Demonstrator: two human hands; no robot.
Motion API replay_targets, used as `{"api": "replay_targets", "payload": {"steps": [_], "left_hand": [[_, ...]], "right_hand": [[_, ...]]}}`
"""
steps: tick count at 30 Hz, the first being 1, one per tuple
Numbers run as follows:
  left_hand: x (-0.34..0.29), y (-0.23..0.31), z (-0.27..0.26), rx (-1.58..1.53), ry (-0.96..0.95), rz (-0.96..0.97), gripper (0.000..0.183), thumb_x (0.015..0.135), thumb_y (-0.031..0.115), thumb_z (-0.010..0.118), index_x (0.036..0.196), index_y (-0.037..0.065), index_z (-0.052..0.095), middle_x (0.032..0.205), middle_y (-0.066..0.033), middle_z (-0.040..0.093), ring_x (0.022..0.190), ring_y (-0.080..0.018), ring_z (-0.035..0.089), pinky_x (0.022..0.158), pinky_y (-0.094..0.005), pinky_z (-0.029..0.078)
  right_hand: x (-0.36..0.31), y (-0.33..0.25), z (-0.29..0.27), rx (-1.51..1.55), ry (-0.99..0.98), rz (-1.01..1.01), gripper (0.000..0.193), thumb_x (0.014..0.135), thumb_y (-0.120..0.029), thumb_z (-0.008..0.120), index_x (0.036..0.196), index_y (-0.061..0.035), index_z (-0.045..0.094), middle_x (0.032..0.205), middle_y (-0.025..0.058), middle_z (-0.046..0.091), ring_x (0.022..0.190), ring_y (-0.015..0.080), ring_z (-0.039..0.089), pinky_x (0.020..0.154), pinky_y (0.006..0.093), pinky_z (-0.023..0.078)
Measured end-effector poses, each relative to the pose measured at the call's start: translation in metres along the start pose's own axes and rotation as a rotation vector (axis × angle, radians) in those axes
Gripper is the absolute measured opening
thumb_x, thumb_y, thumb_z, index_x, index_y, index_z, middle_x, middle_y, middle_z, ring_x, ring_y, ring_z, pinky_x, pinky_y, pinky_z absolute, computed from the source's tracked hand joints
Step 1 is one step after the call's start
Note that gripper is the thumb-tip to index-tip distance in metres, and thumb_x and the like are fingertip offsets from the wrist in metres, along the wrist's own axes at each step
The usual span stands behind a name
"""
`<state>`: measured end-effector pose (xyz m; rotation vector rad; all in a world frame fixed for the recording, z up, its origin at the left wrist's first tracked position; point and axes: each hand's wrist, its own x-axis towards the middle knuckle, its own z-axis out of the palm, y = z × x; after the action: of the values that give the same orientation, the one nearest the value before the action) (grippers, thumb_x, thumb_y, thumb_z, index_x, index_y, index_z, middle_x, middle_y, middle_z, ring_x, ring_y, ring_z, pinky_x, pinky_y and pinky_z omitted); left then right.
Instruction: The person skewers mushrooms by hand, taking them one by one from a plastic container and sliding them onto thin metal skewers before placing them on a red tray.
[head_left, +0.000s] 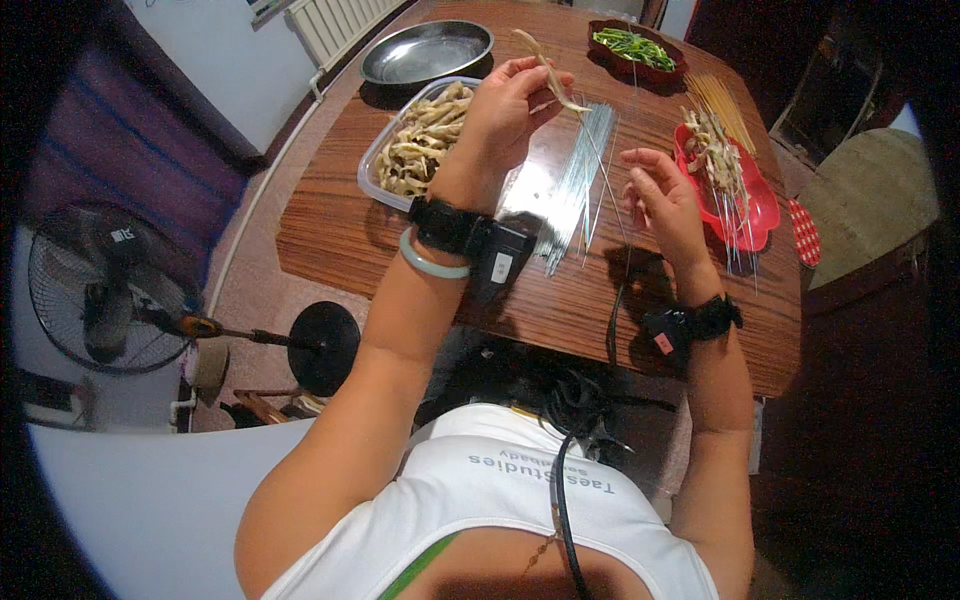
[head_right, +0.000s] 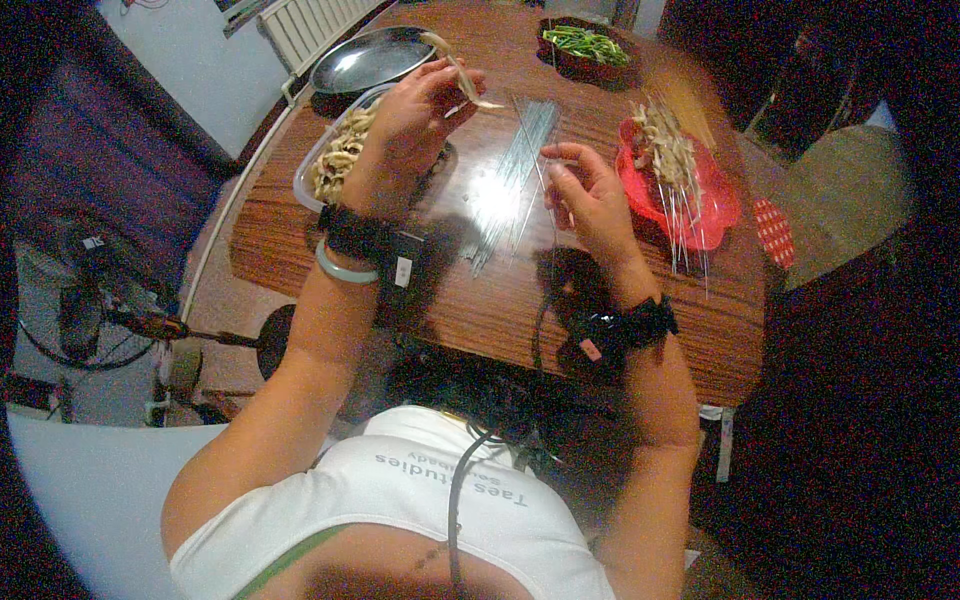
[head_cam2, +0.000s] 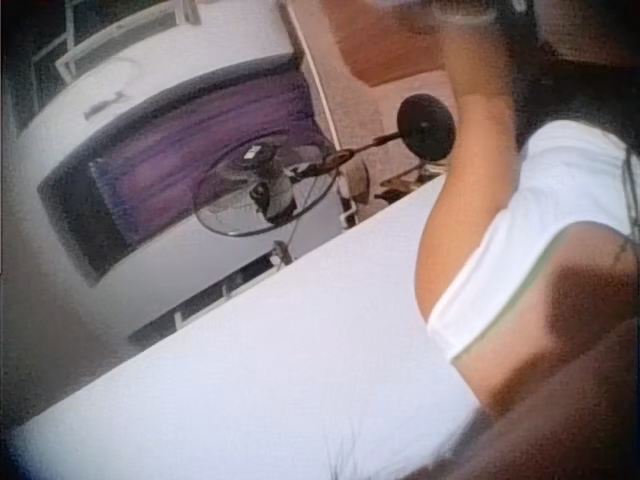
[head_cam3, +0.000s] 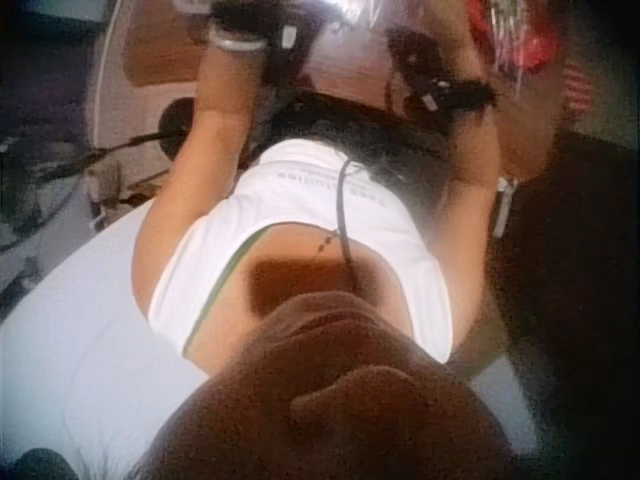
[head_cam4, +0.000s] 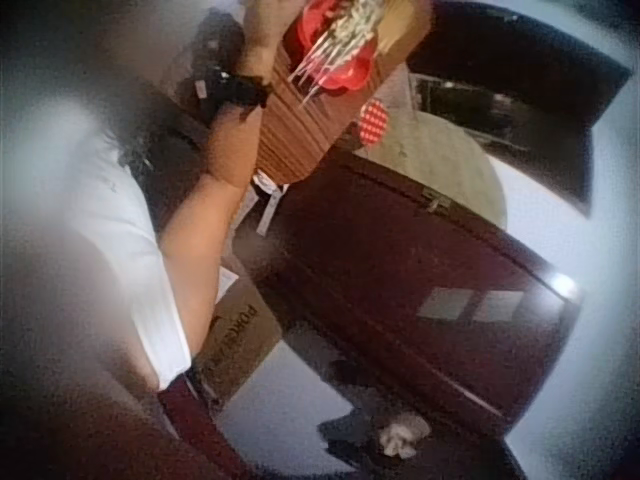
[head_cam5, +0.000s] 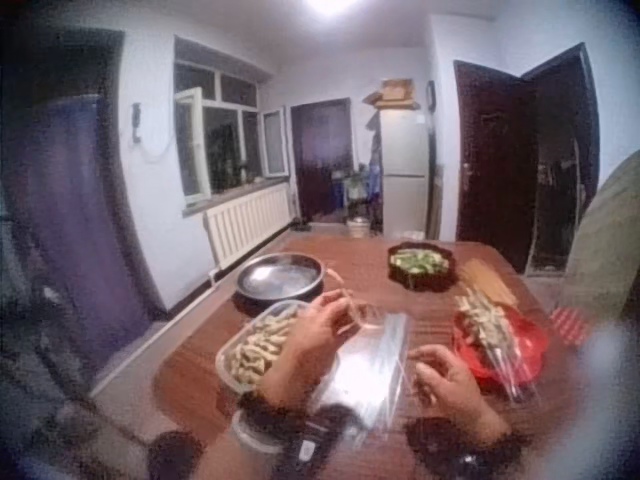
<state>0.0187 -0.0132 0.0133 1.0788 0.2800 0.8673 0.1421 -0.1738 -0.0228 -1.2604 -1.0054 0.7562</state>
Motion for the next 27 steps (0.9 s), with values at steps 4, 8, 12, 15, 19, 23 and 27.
{"api": "replay_targets", "payload": {"steps": [4, 8, 12, 15, 19, 23, 27], "left_hand": [[0.011, -0.015, -0.016, -0.11, 0.044, -0.018, 0.019, 0.083, 0.011, 0.046, 0.1, 0.003, 0.043, 0.082, -0.0076, 0.058, 0.078, -0.0152, 0.057, 0.067, -0.0257, 0.046], [0.016, -0.02, -0.027, -0.225, 0.009, 0.006, 0.02, 0.083, 0.007, 0.045, 0.102, 0.002, 0.041, 0.084, -0.0093, 0.056, 0.077, -0.017, 0.057, 0.067, -0.0267, 0.048], [0.005, -0.014, -0.017, -0.245, 0.028, -0.022, 0.022, 0.083, 0.004, 0.043, 0.104, -0.002, 0.039, 0.096, -0.0136, 0.054, 0.082, -0.0204, 0.057, 0.071, -0.0273, 0.049], [0.001, -0.011, -0.025, -0.235, -0.013, 0.02, 0.023, 0.083, 0.003, 0.043, 0.105, -0.002, 0.038, 0.099, -0.015, 0.053, 0.085, -0.0217, 0.056, 0.071, -0.0271, 0.049], [-0.001, -0.01, -0.032, -0.235, 0.021, 0.011, 0.022, 0.085, 0.006, 0.039, 0.106, -0.001, 0.042, 0.103, -0.0145, 0.052, 0.091, -0.0229, 0.054, 0.079, -0.0303, 0.046], [-0.002, -0.01, -0.034, -0.29, 0.044, 0.007, 0.021, 0.086, 0.008, 0.037, 0.105, -0.001, 0.043, 0.103, -0.0145, 0.053, 0.091, -0.0229, 0.054, 0.078, -0.0306, 0.046], [-0.002, -0.011, -0.033, -0.347, 0.076, 0.046, 0.023, 0.087, 0.011, 0.037, 0.106, -0.001, 0.043, 0.103, -0.0158, 0.053, 0.091, -0.025, 0.054, 0.079, -0.0325, 0.045]], "right_hand": [[-0.004, -0.004, 0.006, 0.079, -0.094, 0.018, 0.019, 0.084, -0.017, 0.045, 0.099, -0.0052, 0.048, 0.058, 0.0002, 0.049, 0.04, 0.0042, 0.037, 0.037, 0.0171, 0.03], [-0.013, -0.009, 0.024, 0.21, -0.314, 0.128, 0.019, 0.083, -0.015, 0.044, 0.098, -0.0029, 0.047, 0.056, 0.0008, 0.048, 0.039, 0.0058, 0.037, 0.036, 0.0182, 0.029], [-0.014, -0.005, 0.02, 0.199, -0.363, 0.175, 0.018, 0.083, -0.015, 0.044, 0.096, -0.0028, 0.048, 0.054, -0.0005, 0.046, 0.04, 0.0051, 0.035, 0.036, 0.0181, 0.027], [-0.015, -0.008, 0.021, 0.146, -0.358, 0.125, 0.018, 0.083, -0.017, 0.045, 0.093, -0.0028, 0.05, 0.052, -0.0013, 0.044, 0.04, 0.0042, 0.034, 0.036, 0.0173, 0.025], [-0.015, -0.004, 0.024, 0.167, -0.395, 0.14, 0.018, 0.084, -0.019, 0.046, 0.09, -0.0031, 0.052, 0.05, -0.0017, 0.043, 0.039, 0.004, 0.033, 0.035, 0.0173, 0.024], [-0.016, -0.007, 0.026, 0.068, -0.447, 0.198, 0.018, 0.084, -0.02, 0.046, 0.089, -0.004, 0.053, 0.052, -0.0014, 0.046, 0.038, 0.0049, 0.037, 0.034, 0.0177, 0.028], [-0.016, -0.005, 0.024, 0.026, -0.544, 0.214, 0.016, 0.085, -0.019, 0.043, 0.089, -0.004, 0.049, 0.052, -0.0001, 0.047, 0.037, 0.0043, 0.038, 0.035, 0.0147, 0.028]]}}
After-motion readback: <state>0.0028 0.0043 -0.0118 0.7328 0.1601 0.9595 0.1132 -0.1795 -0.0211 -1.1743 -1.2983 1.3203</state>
